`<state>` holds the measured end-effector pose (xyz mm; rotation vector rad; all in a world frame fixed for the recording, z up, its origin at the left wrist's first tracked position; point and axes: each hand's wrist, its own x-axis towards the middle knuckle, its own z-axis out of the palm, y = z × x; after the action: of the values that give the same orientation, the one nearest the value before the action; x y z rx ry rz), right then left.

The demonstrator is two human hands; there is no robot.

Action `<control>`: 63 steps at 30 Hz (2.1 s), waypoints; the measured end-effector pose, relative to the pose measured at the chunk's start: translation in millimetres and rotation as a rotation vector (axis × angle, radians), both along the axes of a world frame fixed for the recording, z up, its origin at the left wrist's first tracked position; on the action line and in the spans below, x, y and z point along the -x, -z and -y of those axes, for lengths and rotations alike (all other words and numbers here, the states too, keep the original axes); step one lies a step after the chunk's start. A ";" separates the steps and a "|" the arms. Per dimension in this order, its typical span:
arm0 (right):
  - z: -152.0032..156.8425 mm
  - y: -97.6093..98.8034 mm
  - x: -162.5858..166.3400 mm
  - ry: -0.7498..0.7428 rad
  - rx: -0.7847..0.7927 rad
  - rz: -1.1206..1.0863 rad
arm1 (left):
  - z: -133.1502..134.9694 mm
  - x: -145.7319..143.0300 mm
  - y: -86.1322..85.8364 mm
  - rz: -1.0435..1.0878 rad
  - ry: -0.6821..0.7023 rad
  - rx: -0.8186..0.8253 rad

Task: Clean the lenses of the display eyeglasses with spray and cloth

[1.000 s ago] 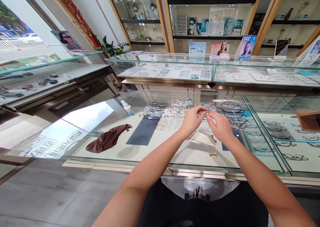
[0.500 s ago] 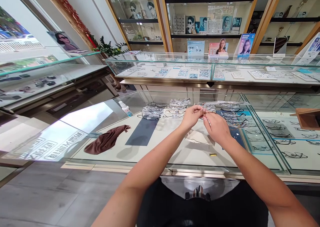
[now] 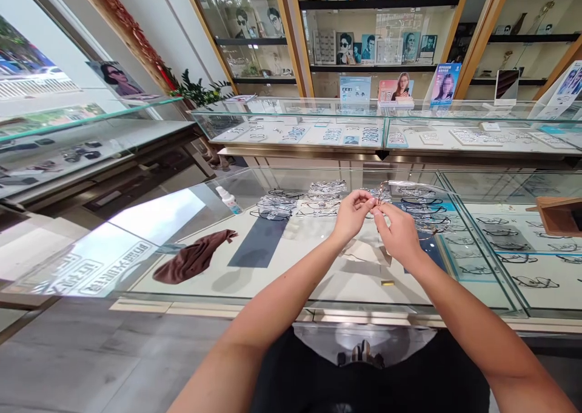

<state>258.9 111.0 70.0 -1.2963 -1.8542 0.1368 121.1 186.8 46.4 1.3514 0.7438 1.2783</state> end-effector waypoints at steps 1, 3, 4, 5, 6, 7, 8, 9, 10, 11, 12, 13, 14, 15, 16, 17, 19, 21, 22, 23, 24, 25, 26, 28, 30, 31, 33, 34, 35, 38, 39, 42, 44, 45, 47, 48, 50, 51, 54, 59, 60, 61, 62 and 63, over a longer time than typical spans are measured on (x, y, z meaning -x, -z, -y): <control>0.1 -0.4 -0.1 -0.004 -0.001 -0.020 | 0.2 0.1 -0.2 0.002 0.003 -0.008; 0.1 -0.8 -0.3 -0.012 -0.007 -0.046 | -0.4 0.7 0.0 -0.001 0.019 -0.017; 0.0 -1.0 -0.4 -0.013 -0.009 -0.052 | -1.2 1.3 0.3 -0.004 0.030 -0.020; 0.0 -1.1 -0.7 -0.013 -0.010 -0.054 | -2.4 2.2 0.6 -0.009 0.042 -0.020; -0.1 -1.3 -1.0 -0.012 -0.007 -0.050 | -3.9 3.2 0.9 -0.015 0.054 -0.019; -0.1 -1.6 -1.4 -0.009 -0.004 -0.042 | -5.5 4.4 1.0 -0.020 0.065 -0.016; -0.2 -1.9 -1.9 -0.008 -0.001 -0.031 | -7.3 5.8 1.0 -0.025 0.076 -0.012; -0.2 -2.4 -2.5 -0.010 0.002 -0.019 | -9.0 7.2 0.8 -0.033 0.090 -0.008; -0.2 -3.0 -3.0 -0.014 0.005 -0.011 | -10.6 8.7 0.6 -0.040 0.105 -0.003; -0.2 -3.7 -3.6 -0.018 0.009 -0.006 | -12.0 10.0 0.3 -0.048 0.119 0.000; -0.1 -4.3 -4.1 -0.020 0.015 -0.005 | -13.2 11.2 0.2 -0.055 0.132 0.003; 0.0 -5.0 -4.4 -0.020 0.022 -0.008 | -14.1 12.1 0.1 -0.061 0.142 0.004; 0.2 -5.6 -4.7 -0.016 0.031 -0.011 | -14.8 12.8 0.3 -0.066 0.149 0.004; 0.4 -6.0 -4.7 -0.010 0.038 -0.012 | -15.4 13.1 0.7 -0.070 0.151 0.003; 0.5 -6.3 -4.6 -0.005 0.042 -0.011 | -15.7 13.3 1.2 -0.073 0.151 0.001; 0.7 -6.4 -4.4 -0.005 0.042 -0.007 | -16.0 13.4 1.9 -0.075 0.147 -0.002; 0.8 -6.1 -3.7 -0.019 0.035 0.009 | -16.4 13.7 3.4 -0.080 0.134 -0.006; 0.6 -5.2 -2.9 -0.035 0.036 0.037 | -16.6 14.4 4.6 -0.086 0.118 -0.008; 0.4 -4.7 -2.5 -0.040 0.041 0.052 | -16.6 14.9 5.0 -0.089 0.110 -0.008; 0.1 -4.1 -2.2 -0.042 0.048 0.066 | -16.7 15.4 5.1 -0.094 0.105 -0.008; -0.1 -3.7 -2.0 -0.042 0.055 0.076 | -16.7 15.8 5.1 -0.100 0.102 -0.008; -0.3 -3.3 -1.8 -0.043 0.063 0.083 | -16.6 16.1 4.9 -0.106 0.101 -0.008; -0.4 -3.1 -1.8 -0.042 0.070 0.085 | -16.5 16.1 4.5 -0.113 0.100 -0.010; -0.5 -3.1 -1.9 -0.040 0.083 0.077 | -15.7 15.4 3.3 -0.123 0.093 -0.020; -0.2 -3.7 -2.1 -0.037 0.090 0.045 | -14.2 13.8 1.8 -0.127 0.075 -0.038; 0.0 -4.2 -2.2 -0.038 0.089 0.022 | -13.2 12.7 1.0 -0.128 0.063 -0.049; 0.5 -5.0 -2.4 -0.042 0.079 -0.019 | -10.7 10.6 -0.3 -0.129 0.036 -0.074; 0.7 -5.3 -2.5 -0.044 0.073 -0.031 | -9.3 9.7 -0.8 -0.131 0.023 -0.084; 0.8 -5.4 -2.5 -0.044 0.071 -0.035 | -7.8 9.0 -1.2 -0.134 0.011 -0.093; 0.9 -4.7 -2.5 -0.041 0.077 -0.027 | -4.1 8.0 -1.7 -0.146 -0.018 -0.115; 0.8 -4.3 -2.5 -0.041 0.081 -0.022 | -3.3 8.1 -1.8 -0.151 -0.027 -0.123; 0.6 -3.3 -3.0 -0.043 0.089 -0.002 | -3.4 9.8 -1.9 -0.193 -0.034 -0.142; 0.5 -3.0 -3.7 -0.048 0.082 0.028 | -6.0 11.9 -1.9 -0.226 -0.019 -0.138; 0.5 -2.9 -4.0 -0.053 0.073 0.049 | -7.9 13.3 -2.0 -0.237 -0.006 -0.131; 0.3 -2.7 -4.5 -0.067 0.054 0.098 | -11.8 16.3 -2.3 -0.246 0.022 -0.109; 0.2 -2.4 -4.7 -0.074 0.048 0.121 | -13.5 17.8 -2.5 -0.249 0.036 -0.099; -0.4 -1.7 -5.0 -0.083 0.049 0.157 | -15.7 20.4 -3.0 -0.256 0.062 -0.082; -0.8 -1.3 -5.1 -0.085 0.055 0.169 | -16.1 21.2 -3.4 -0.259 0.072 -0.078; -1.9 -0.5 -5.3 -0.088 0.073 0.182 | -15.7 21.4 -4.3 -0.265 0.081 -0.074; -1.7 -2.4 -5.8 -0.074 0.078 0.134 | -12.6 15.3 -5.4 -0.248 0.022 -0.099; -1.5 -3.0 -6.0 -0.072 0.077 0.123 | -11.8 14.1 -5.6 -0.246 0.007 -0.109; -1.2 -3.5 -6.2 -0.072 0.077 0.116 | -10.8 13.2 -5.6 -0.245 -0.006 -0.118; -1.0 -3.9 -6.5 -0.074 0.076 0.112 | -9.7 12.7 -5.6 -0.246 -0.018 -0.126; -0.9 -4.0 -6.7 -0.077 0.075 0.111 | -8.8 12.4 -5.5 -0.248 -0.029 -0.133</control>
<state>265.6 111.9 74.0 -1.3073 -2.0110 0.1800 108.7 195.6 51.9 1.6331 0.8624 1.2130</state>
